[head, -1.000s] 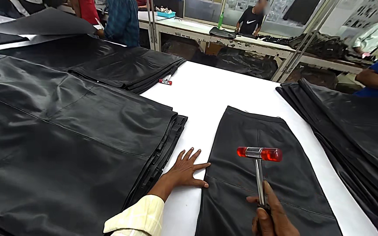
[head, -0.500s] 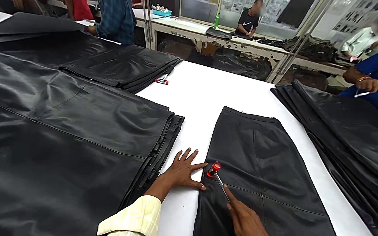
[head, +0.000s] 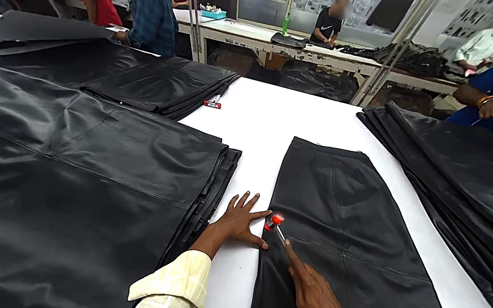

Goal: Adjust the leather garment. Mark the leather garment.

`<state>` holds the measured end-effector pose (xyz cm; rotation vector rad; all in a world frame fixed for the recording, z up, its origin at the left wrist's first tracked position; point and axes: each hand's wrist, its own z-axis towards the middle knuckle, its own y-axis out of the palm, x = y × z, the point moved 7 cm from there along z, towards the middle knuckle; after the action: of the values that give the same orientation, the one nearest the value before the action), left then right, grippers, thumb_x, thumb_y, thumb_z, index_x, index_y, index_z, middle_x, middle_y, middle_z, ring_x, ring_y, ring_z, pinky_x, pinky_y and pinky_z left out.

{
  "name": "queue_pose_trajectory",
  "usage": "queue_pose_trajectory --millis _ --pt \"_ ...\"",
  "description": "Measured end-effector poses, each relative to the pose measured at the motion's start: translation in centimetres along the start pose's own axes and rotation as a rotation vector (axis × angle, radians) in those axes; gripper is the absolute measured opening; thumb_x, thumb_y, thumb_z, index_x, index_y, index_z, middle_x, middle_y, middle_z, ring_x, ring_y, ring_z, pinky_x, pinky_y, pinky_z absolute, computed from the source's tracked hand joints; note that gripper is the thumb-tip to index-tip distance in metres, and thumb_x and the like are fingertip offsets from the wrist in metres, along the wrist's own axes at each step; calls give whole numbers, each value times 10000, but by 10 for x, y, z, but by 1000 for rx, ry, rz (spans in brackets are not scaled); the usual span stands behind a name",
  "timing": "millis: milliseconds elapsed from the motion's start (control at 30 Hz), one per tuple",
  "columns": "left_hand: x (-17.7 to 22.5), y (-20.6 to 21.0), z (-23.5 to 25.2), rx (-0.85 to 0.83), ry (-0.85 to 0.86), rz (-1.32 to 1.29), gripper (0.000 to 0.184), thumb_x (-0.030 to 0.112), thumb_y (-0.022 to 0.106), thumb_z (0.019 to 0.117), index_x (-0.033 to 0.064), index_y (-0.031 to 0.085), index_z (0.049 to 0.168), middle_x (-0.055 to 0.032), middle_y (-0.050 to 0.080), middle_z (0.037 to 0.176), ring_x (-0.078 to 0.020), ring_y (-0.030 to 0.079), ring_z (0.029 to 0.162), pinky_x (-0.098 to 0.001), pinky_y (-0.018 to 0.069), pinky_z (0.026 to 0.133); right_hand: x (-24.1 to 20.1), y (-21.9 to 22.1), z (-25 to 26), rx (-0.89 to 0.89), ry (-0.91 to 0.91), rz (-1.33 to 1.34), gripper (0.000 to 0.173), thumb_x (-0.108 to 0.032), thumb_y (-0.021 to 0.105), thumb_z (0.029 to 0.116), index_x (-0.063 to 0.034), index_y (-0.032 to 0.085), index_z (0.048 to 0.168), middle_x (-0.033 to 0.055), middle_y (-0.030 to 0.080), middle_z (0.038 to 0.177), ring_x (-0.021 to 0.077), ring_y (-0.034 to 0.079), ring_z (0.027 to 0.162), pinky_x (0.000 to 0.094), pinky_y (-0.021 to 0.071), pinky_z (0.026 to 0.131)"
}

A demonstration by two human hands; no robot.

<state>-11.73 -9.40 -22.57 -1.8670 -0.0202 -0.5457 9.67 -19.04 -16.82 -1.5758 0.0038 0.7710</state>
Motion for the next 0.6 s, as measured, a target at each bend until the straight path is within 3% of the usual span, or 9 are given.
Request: queue_pose_trajectory --millis 67,133,200,267,400,433,500,533,600 --pt "0 -2 1 1 5 5 978 912 582 709 533 306 1567 -64 30 1738 -356 -52 1587 -671 -38 1207 -1 -8 1 25 -1 42 510 -180 421 1069 -103 419 1573 156 704 908 295 678 703 479 573 649" --pt "-1 -3 1 -8 -5 -9 978 898 591 721 511 309 1574 -66 25 1738 -357 -64 1587 -674 -47 1203 -13 -23 0 188 -76 68 479 -141 426 1064 -5 465 1521 136 665 856 230 620 617 400 552 567" --pt "1 1 0 -17 -8 6 988 903 589 716 508 305 1576 -68 25 1737 -359 -58 1586 -674 -36 1204 -13 -12 -5 159 -62 20 491 -139 424 1051 -51 473 1531 128 657 843 242 625 616 414 546 546" --pt "1 1 1 -8 -2 19 990 921 575 704 532 296 1570 -64 24 1738 -360 -56 1587 -672 -38 1207 -2 5 -3 3 9 -1 518 -179 416 1062 -143 422 1579 142 700 901 298 680 693 486 566 620" --pt "-1 -2 1 -21 -7 -13 981 891 598 725 504 306 1578 -68 11 1738 -353 -78 1586 -672 -53 1203 -13 -20 -2 191 -64 86 480 -131 428 1059 7 463 1518 138 674 870 224 626 627 402 557 576" --pt "1 0 0 -27 -9 -11 986 892 599 722 506 301 1579 -67 11 1738 -352 -75 1586 -673 -50 1203 -13 -16 -4 179 -61 60 484 -138 421 1059 -18 465 1526 128 661 856 225 618 619 402 550 561" --pt "1 1 0 -20 -10 3 992 905 595 707 527 295 1573 -62 15 1738 -354 -64 1587 -675 -42 1205 -2 2 1 -10 -10 -5 527 -177 409 1061 -153 407 1587 133 685 878 292 666 683 479 561 611" --pt "1 2 0 -19 -6 2 993 909 597 699 528 305 1568 -60 18 1738 -355 -64 1587 -674 -45 1204 2 4 4 -59 2 4 532 -189 406 1065 -170 389 1597 140 705 899 313 682 715 505 567 643" --pt "-1 -2 3 -19 -6 -8 996 908 598 701 515 313 1571 -68 11 1738 -361 -75 1585 -674 -61 1201 -2 -15 13 12 -37 58 511 -189 409 1074 -107 410 1578 144 706 893 293 669 694 492 565 642"
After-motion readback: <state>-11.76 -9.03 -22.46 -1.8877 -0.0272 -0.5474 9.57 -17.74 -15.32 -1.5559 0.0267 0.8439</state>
